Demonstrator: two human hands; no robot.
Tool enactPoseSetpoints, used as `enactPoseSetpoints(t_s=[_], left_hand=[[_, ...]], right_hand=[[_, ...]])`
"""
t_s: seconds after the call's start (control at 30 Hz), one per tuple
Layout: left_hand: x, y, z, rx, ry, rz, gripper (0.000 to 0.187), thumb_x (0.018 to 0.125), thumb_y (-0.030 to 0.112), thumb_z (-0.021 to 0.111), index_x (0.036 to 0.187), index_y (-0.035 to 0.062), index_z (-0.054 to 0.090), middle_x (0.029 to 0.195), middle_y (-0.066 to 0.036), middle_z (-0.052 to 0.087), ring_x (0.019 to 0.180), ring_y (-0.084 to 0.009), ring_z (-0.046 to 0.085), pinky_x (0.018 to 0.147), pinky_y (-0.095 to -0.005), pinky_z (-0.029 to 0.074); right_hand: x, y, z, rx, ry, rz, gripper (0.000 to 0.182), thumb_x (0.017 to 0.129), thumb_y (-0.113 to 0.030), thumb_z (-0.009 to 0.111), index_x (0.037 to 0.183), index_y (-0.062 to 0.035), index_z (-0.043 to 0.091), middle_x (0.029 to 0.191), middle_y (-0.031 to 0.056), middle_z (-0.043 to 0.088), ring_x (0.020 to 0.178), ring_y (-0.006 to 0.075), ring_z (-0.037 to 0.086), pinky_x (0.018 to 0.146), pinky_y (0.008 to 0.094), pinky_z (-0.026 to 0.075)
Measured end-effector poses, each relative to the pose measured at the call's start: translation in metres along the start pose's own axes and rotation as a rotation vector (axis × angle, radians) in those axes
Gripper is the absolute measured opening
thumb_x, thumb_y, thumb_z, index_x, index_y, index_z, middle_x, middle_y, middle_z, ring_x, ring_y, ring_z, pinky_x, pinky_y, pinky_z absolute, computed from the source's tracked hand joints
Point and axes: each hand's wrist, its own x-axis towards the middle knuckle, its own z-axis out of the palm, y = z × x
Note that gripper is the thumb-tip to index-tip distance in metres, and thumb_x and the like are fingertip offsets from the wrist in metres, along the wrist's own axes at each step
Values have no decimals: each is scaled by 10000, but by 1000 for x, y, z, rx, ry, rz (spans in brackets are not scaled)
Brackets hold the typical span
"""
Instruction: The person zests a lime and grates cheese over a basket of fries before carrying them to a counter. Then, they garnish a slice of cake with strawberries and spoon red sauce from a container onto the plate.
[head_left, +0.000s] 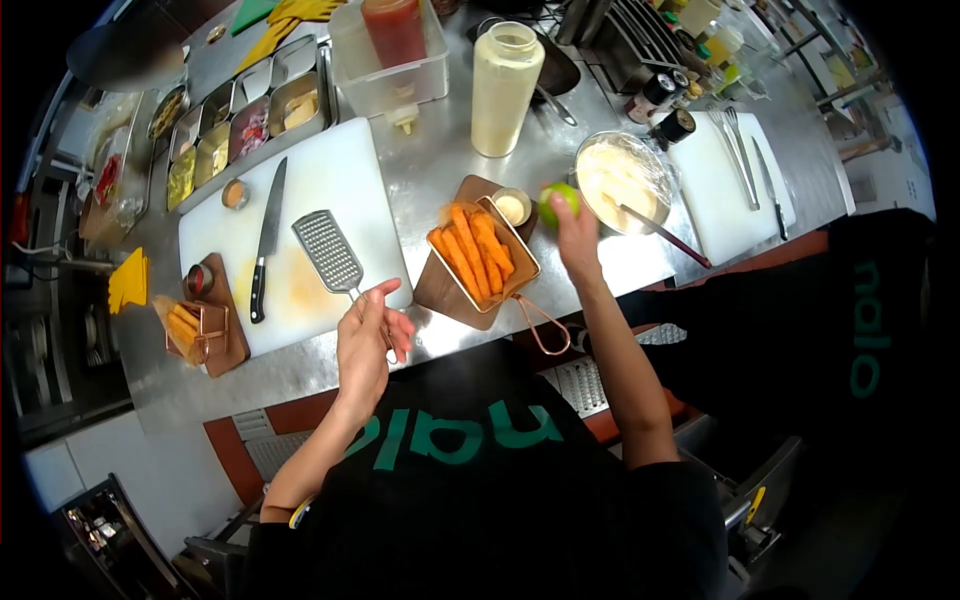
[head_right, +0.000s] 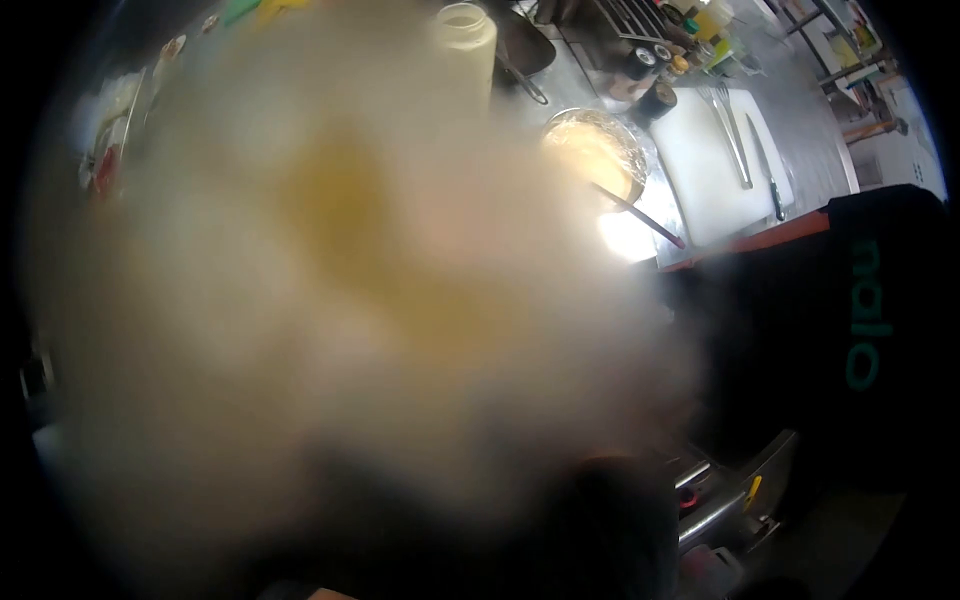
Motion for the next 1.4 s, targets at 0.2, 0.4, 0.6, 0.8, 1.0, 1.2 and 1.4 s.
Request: enactPoseSetpoints(t_s=[0.2, 0.4, 0.6, 0.8, 1.0, 1.2, 1.4], left_hand=[[-44, 7, 45, -94, -389, -168, 389, 975, 385, 265, 1017, 34, 425, 528, -79, 510, 363, -124, 453, 308, -208, 324], [-43, -9, 75, -69, -480, -37, 232, 957, 223, 301, 973, 21, 415, 505, -62, 475, 352, -124, 426, 327, -229, 330], [-53, -7, 87, -71, -435, 74, 203, 960, 169, 304, 928, 10, 427, 483, -26, 406, 356, -94, 353, 349, -229, 320], [-54, -8, 83, -38, -443, 89, 237, 962, 185, 305, 899, 9, 452, 468, -15, 406, 353, -90, 361, 352, -225, 318], [-55, -2, 87, -57, -471, 58, 227, 954, 182, 312, 874, 13, 439, 469, -18, 405, 338, -99, 362, 332, -233, 312], [-54, -13, 88, -92, -428, 40, 216, 947, 176, 328, 843, 12, 422, 492, -20, 399, 344, -90, 349, 323, -223, 300], [-55, -14, 84, -71, -475, 20, 240, 957, 192, 308, 844, 11, 420, 493, -20, 396, 344, -86, 347, 322, -222, 294]], right_hand=[[-67, -119, 11, -332, 15, -603, 347, 824, -194, 620, 1080, -3, 486, 867, 72, 582, 708, 174, 602, 585, 260, 489], [-100, -138, 41, -890, -267, -709, 417, 712, -285, 717, 985, -31, 532, 747, 142, 591, 631, 266, 612, 544, 315, 475], [-82, -123, 31, -42, -235, -86, 359, 851, -369, 495, 963, -30, 536, 688, 49, 547, 556, 138, 520, 438, 236, 371], [-81, -140, 18, 510, -519, 92, 390, 871, -376, 422, 952, -19, 554, 731, 45, 542, 602, 97, 481, 498, 186, 356], [-102, -135, 46, -749, -113, -742, 260, 749, -244, 645, 879, -33, 565, 627, 106, 580, 544, 209, 581, 541, 286, 462], [-80, -121, 46, -878, -84, -606, 305, 710, -339, 663, 812, -65, 572, 588, 134, 578, 510, 277, 588, 489, 345, 457], [-48, -105, 35, -1026, -52, -569, 320, 720, -397, 633, 793, -94, 557, 558, 105, 575, 492, 274, 591, 463, 360, 464]])
